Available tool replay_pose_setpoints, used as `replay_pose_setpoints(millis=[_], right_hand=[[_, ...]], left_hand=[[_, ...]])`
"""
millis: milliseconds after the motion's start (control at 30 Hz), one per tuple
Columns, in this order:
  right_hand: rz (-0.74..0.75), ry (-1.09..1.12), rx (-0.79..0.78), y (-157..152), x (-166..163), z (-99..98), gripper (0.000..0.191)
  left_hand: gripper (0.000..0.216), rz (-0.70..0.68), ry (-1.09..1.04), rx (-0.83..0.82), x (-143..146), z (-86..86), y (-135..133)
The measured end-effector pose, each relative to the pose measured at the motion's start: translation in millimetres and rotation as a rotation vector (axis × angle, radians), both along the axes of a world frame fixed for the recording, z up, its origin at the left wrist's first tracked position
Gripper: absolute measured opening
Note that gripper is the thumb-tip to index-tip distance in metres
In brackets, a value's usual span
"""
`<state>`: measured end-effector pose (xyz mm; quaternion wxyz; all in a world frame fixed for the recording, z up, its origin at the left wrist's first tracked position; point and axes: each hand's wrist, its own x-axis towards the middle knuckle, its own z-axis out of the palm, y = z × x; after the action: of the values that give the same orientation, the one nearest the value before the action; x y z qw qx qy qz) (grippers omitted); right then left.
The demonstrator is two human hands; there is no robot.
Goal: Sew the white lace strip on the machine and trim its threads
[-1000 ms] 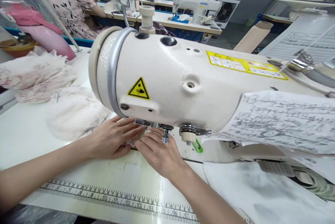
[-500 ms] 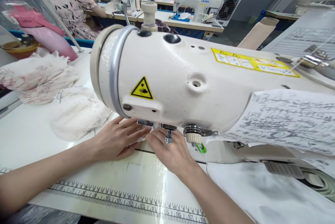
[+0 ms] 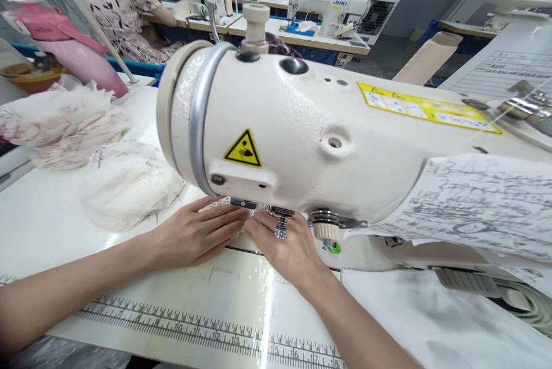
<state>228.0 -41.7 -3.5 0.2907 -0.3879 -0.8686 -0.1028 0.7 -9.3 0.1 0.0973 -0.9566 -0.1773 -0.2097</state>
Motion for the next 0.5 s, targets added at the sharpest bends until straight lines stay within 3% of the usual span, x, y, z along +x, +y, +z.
replay_pose_setpoints(millis=[333, 500], right_hand=[[0.046, 0.011, -0.105, -6.8, -8.3, 0.2, 0.021], [0.038, -0.066, -0.067, -9.9, -11.2, -2.8, 0.021]], left_hand=[[0.028, -0.027, 0.005, 0.026, -1.1, 5.7, 3.0], [0.029, -0.004, 0.001, -0.012, -2.6, 3.7, 6.6]])
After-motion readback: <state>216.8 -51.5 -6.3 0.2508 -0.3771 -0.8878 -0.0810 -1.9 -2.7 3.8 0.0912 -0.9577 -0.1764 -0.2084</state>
